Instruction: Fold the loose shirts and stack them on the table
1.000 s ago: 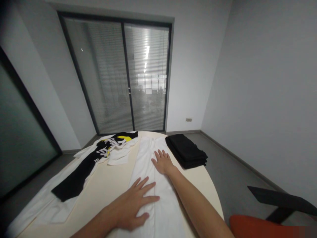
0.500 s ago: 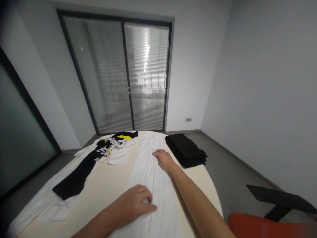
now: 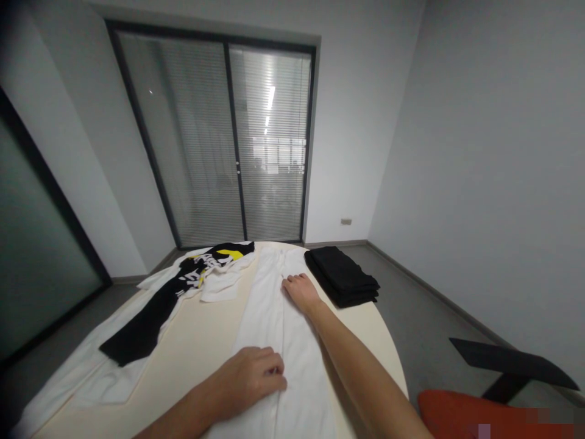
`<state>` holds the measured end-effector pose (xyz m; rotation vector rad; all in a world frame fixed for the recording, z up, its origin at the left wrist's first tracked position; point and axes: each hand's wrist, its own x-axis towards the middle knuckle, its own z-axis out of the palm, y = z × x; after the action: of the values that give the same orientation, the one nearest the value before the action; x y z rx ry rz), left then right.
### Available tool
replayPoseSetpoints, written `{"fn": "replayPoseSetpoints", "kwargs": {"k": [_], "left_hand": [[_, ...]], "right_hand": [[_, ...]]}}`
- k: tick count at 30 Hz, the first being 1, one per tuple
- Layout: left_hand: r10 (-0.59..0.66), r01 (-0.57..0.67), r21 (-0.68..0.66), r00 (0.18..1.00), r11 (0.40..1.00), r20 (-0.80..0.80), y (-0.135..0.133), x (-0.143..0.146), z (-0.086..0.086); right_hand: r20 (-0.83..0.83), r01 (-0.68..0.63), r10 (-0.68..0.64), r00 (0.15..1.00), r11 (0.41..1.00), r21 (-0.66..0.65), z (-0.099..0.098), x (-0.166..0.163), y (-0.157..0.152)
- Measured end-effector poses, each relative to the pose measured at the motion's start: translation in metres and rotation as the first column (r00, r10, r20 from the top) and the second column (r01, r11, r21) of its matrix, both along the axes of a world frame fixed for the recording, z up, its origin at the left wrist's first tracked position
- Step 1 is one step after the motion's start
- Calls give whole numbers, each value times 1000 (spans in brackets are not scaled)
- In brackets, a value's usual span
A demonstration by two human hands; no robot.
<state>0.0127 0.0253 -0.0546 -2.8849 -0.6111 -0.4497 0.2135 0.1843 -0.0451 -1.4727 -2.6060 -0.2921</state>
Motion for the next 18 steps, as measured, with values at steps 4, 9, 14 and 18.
{"fn": "replayPoseSetpoints", "kwargs": {"k": [4,9,14,18], "left_hand": [[22,-22,12,1000,1000,-7,-2,-1,6],[26,-31,-52,996,998,-87,-4,-3,9],[16,-28,-121,995,992,-100,-6,-4,16],[-5,-16,-233,996,972,-91,-14,-5,24]], "right_hand": [[-99,52,-53,994,999,-13,-1,-4,1],[-135,29,-37,990,998,-64,-6,-7,0],[-289,-31,-5,957,992,-120,-9,-1,-13],[-351,-118,47,935,976,-183,-17,9,-28]]}}
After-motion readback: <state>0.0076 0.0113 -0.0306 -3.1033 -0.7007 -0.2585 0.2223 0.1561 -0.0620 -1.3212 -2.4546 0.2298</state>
